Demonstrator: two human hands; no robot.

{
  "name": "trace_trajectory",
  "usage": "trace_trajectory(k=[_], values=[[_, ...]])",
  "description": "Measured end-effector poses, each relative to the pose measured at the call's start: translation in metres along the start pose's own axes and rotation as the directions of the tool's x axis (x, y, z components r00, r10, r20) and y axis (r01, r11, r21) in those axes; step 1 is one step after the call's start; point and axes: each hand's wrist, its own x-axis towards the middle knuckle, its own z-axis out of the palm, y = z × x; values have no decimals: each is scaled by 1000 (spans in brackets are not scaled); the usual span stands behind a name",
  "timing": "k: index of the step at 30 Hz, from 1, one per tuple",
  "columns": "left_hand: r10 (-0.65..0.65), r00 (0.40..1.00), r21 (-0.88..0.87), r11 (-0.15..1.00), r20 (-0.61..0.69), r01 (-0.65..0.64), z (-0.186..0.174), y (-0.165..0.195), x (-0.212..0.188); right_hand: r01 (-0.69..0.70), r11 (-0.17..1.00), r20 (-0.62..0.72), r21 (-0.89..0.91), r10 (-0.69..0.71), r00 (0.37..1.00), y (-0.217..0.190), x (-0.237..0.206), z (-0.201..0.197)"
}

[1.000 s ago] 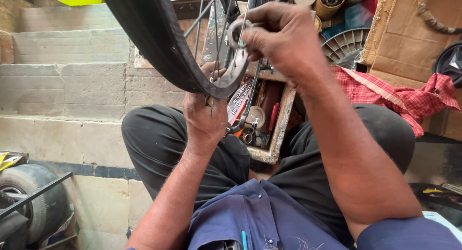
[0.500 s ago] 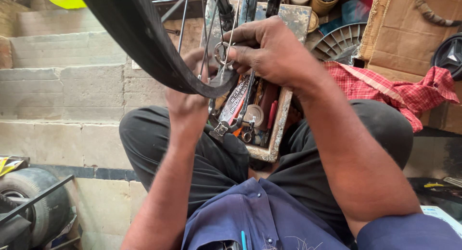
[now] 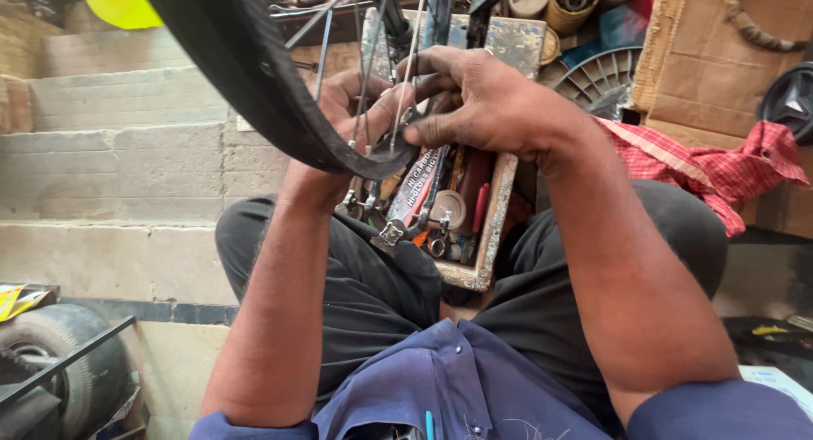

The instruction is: The person sits on the floor holding a bicycle wheel and works on its hub, using their hands to manipulate the axle, nuts and spokes while turning the wheel. They reposition the wheel and continue hand-tightening and adjusting hub components throughout the clip.

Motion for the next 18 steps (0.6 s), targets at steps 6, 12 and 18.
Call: trace_trajectory(k=[6, 12, 18], values=[[-83, 992, 80, 994, 91, 76, -7, 9, 0, -146, 920, -257, -363, 52, 965, 8, 17, 10], [165, 985, 590, 800, -42, -109, -6, 10, 5, 45, 921, 21, -387, -40, 999, 3, 12, -8], [-7, 999, 139, 990, 42, 1, -21, 13, -13, -141, 924, -193, -355, 75, 978, 10, 16, 14]])
